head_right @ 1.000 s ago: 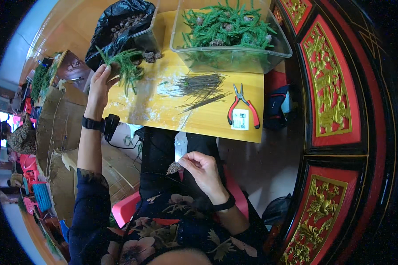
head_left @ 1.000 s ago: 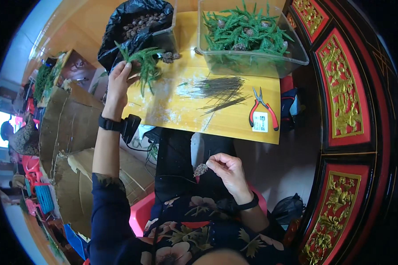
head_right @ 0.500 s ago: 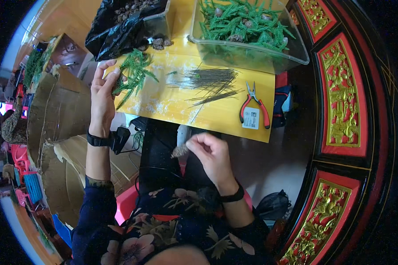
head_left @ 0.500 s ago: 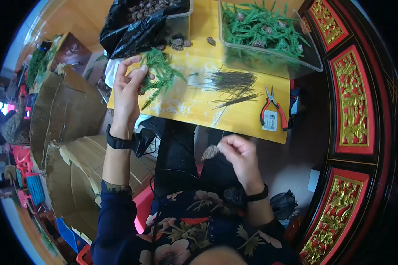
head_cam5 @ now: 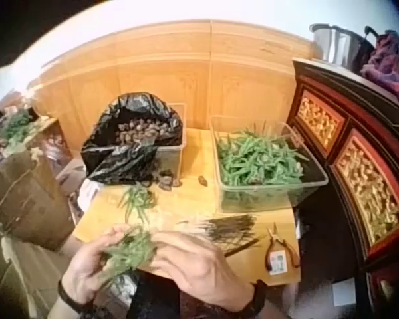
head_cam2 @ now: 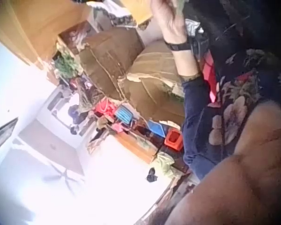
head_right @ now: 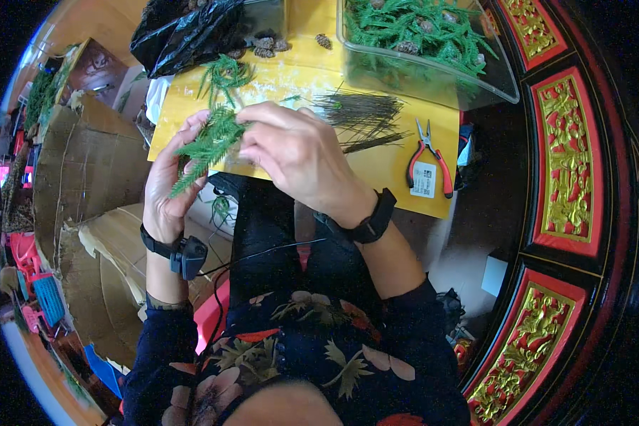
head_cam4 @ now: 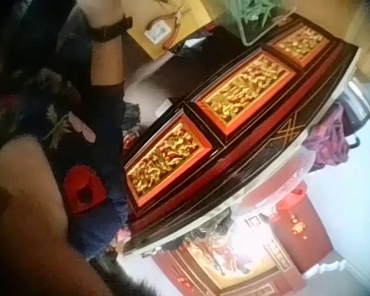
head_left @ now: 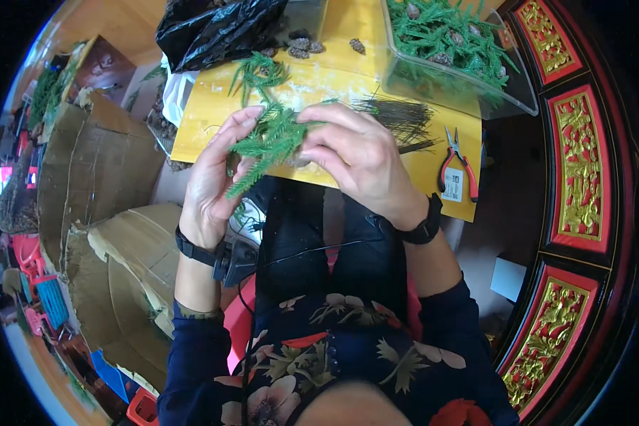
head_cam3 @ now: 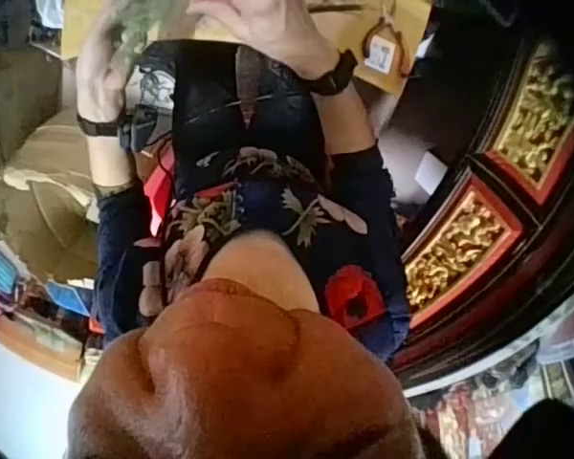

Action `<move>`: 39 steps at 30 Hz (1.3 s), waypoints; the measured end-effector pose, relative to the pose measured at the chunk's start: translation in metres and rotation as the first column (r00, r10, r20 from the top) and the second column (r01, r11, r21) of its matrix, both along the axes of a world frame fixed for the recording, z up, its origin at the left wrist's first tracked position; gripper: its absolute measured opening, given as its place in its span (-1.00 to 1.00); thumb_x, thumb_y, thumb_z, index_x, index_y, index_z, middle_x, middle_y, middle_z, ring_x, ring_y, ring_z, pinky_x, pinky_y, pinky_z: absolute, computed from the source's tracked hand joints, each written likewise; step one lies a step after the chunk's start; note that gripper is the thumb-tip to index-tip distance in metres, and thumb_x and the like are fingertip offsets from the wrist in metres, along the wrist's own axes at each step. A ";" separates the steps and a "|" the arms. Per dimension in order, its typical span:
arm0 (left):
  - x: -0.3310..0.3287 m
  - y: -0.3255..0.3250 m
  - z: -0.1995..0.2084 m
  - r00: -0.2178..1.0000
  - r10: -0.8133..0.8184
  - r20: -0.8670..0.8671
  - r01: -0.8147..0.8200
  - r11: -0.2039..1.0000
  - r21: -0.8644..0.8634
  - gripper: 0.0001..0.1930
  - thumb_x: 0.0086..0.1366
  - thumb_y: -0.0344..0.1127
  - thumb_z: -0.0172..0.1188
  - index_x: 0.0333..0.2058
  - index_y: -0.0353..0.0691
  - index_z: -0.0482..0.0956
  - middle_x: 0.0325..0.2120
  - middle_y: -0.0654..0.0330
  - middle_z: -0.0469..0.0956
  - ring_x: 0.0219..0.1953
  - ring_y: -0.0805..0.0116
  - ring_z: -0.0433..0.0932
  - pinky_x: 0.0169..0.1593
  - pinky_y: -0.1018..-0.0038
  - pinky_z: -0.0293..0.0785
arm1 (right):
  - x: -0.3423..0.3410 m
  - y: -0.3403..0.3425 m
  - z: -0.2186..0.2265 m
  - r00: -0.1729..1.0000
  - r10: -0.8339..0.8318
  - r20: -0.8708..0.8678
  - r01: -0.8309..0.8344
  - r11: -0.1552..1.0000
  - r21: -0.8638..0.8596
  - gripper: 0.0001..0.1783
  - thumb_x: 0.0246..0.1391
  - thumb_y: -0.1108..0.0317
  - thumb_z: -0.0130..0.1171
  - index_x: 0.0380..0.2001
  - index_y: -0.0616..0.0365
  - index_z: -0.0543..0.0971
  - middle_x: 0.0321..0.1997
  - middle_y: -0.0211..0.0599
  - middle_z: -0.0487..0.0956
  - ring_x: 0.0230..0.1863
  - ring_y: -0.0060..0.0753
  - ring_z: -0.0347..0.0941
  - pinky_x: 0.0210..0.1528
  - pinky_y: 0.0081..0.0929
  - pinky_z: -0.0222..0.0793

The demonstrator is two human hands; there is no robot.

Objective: Assembling artificial plants by attaching green plastic foliage to small decorative bases and trimming components with pliers.

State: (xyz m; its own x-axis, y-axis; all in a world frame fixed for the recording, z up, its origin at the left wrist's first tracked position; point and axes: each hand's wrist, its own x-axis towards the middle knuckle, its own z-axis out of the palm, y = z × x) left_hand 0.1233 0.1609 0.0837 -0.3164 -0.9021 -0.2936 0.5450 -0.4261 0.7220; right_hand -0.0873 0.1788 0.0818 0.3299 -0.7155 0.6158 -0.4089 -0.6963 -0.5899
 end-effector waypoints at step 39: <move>-0.028 0.032 0.007 0.870 0.250 0.426 -0.094 0.930 -0.355 -0.77 0.18 -0.44 0.23 -0.16 -0.24 0.55 -0.43 0.38 0.54 -0.47 0.70 0.43 -0.45 0.76 0.29 | 0.001 0.029 -0.011 0.748 -0.261 0.609 -0.325 0.656 0.681 -0.83 0.08 0.45 0.23 -0.27 0.33 0.61 -0.22 -0.36 0.58 -0.30 -0.70 0.42 -0.22 -0.70 0.36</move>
State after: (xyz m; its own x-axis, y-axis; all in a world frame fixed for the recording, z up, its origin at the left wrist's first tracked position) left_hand 0.0954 0.1930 0.0906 -0.0481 -0.9971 -0.0590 0.1641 -0.0661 0.9842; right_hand -0.0859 0.2080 0.0712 0.1239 -0.9916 -0.0360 0.2614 0.0677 -0.9629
